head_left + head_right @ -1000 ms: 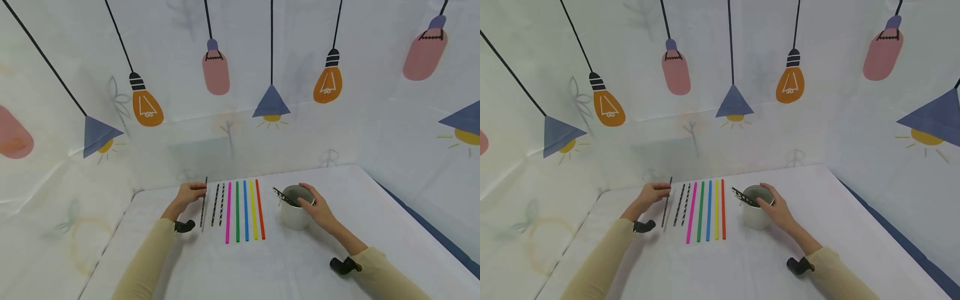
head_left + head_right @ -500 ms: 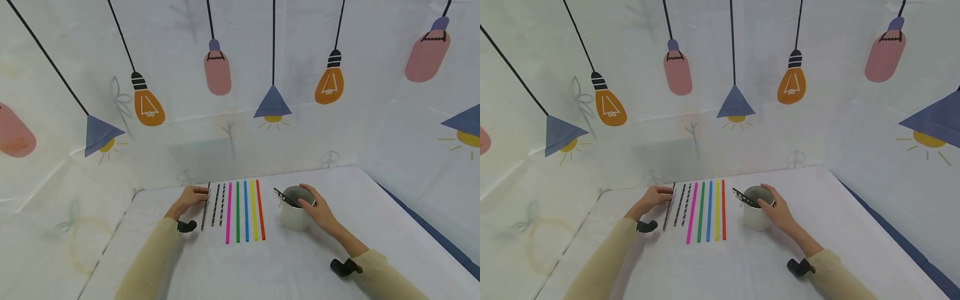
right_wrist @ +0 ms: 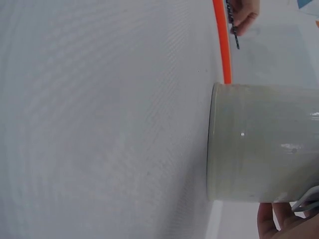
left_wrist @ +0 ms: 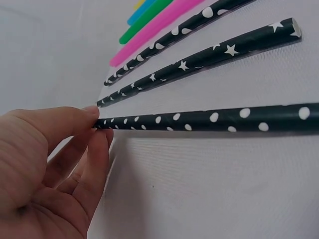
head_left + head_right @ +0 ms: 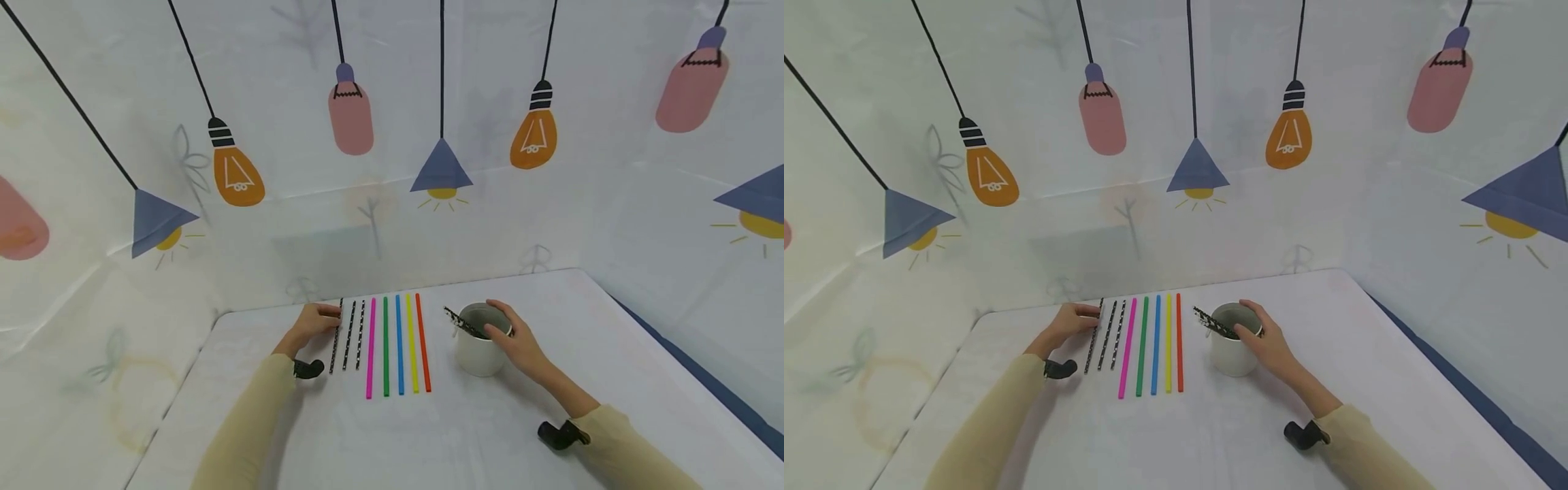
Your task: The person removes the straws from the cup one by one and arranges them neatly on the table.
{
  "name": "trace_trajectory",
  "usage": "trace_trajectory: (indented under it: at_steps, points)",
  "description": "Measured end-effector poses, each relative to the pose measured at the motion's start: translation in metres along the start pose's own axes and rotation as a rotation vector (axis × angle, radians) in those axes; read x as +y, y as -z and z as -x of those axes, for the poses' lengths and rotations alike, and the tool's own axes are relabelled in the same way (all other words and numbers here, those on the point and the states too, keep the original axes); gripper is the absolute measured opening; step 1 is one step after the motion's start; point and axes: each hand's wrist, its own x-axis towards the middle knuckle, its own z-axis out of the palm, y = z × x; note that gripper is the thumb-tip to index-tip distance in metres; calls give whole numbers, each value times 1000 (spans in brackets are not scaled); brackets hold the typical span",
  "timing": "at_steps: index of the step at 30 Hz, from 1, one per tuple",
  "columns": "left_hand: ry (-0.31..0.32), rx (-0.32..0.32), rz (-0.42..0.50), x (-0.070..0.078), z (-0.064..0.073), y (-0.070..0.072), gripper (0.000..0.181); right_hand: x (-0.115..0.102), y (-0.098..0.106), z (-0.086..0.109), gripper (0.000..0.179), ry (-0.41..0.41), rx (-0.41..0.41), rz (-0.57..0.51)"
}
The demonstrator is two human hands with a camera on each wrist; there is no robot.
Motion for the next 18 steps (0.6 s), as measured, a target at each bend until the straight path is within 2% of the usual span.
trace_trajectory:
  at_steps: [7,18]
  points:
    - [26,23,-30,0,0,-4,33,16,-4,-2,54,4,3,10]
    - [-11,10,-46,-3,-8,-10,32,11,-3,0,53,-4,24,35]
